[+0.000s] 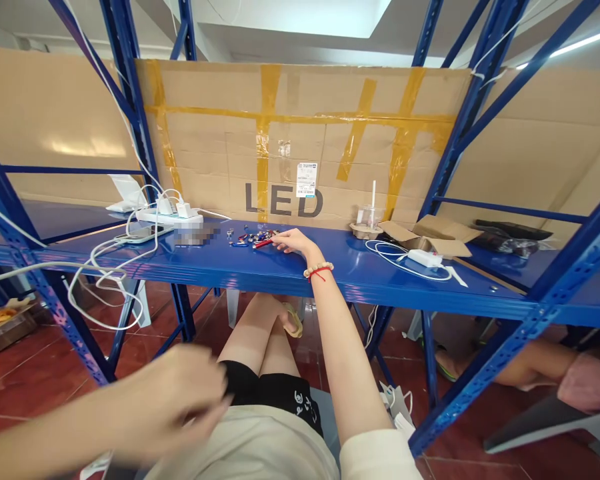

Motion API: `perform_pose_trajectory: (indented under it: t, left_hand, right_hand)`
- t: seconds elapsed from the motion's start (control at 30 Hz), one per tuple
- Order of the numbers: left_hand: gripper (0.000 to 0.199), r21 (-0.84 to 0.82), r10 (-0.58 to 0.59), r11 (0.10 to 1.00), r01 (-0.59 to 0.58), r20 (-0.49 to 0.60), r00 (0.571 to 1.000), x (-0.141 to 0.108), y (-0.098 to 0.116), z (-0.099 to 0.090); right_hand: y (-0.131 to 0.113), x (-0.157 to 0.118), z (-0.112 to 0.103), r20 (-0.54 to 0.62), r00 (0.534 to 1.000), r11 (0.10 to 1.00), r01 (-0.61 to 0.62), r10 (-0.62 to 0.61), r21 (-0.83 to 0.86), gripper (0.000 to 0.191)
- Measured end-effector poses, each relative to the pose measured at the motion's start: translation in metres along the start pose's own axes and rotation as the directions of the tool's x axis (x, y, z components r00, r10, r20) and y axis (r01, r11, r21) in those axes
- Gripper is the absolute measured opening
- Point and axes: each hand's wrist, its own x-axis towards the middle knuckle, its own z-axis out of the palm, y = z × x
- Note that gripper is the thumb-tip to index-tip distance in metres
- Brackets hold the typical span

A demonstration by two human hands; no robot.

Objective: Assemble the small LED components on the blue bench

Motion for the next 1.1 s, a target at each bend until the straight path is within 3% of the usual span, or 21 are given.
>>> perform_pose_trajectory:
  t: [0.07, 0.1, 0.17, 0.27, 0.37, 0.43, 0.53, 0.7, 0.83, 0.97, 1.1]
  left_hand:
    - [0.024, -0.078, -0.061, 0.995, 0.063, 0.026, 0.998, 0.050, -0.023, 0.002]
    - [0.023, -0.132, -0.179, 0.975, 0.181, 0.025, 0.984, 0.078, -0.037, 0.006]
    - [0.019, -0.208, -0.419, 0.889, 0.409, -0.009, 0.908, 0.130, -0.067, 0.017]
    - [0.032, -0.184, -0.571, 0.817, 0.547, -0.123, 0.811, 0.172, -0.102, 0.036]
    - [0.038, -0.152, -0.597, 0.802, 0.578, -0.166, 0.785, 0.171, -0.118, 0.052]
    - [0.035, -0.155, -0.590, 0.804, 0.574, -0.093, 0.802, 0.162, -0.121, 0.059]
    - [0.032, -0.152, -0.547, 0.833, 0.532, -0.094, 0.832, 0.155, -0.122, 0.064]
    - [0.041, -0.077, -0.547, 0.835, 0.544, -0.013, 0.837, 0.162, -0.125, 0.072]
    - [0.029, -0.011, -0.512, 0.858, 0.514, 0.068, 0.856, 0.165, -0.131, 0.078]
    - [0.032, -0.040, -0.465, 0.877, 0.479, 0.177, 0.867, 0.166, -0.139, 0.082]
    - [0.032, -0.105, -0.465, 0.868, 0.486, 0.174, 0.868, 0.167, -0.145, 0.087]
  right_hand:
    - [0.000, -0.001, 0.000, 0.002, 1.000, 1.000, 0.018, -0.018, 0.011, 0.024]
    - [0.001, 0.000, 0.000, 0.008, 0.999, 0.999, 0.038, -0.038, 0.012, 0.023]
    - [0.003, 0.002, -0.001, -0.013, 0.997, 0.997, 0.076, -0.076, 0.012, 0.022]
    - [0.008, 0.007, -0.001, -0.063, 0.994, 0.996, 0.089, -0.089, -0.007, 0.021]
    - [0.010, 0.009, -0.001, -0.087, 0.993, 0.996, 0.085, -0.084, 0.005, 0.022]
    - [0.009, 0.010, 0.000, -0.080, 0.994, 0.996, 0.077, -0.074, 0.037, 0.024]
    - [0.008, 0.010, 0.000, -0.068, 0.994, 0.992, 0.088, -0.082, 0.092, 0.026]
    - [0.006, 0.011, -0.001, -0.067, 0.994, 0.986, 0.095, -0.086, 0.137, 0.025]
    - [0.006, 0.011, -0.001, -0.053, 0.995, 0.984, 0.093, -0.086, 0.150, 0.025]
    - [0.007, 0.010, -0.001, -0.032, 0.999, 0.987, 0.042, -0.038, 0.154, 0.024]
    - [0.007, 0.008, 0.000, -0.026, 0.999, 0.983, 0.050, -0.046, 0.175, 0.022]
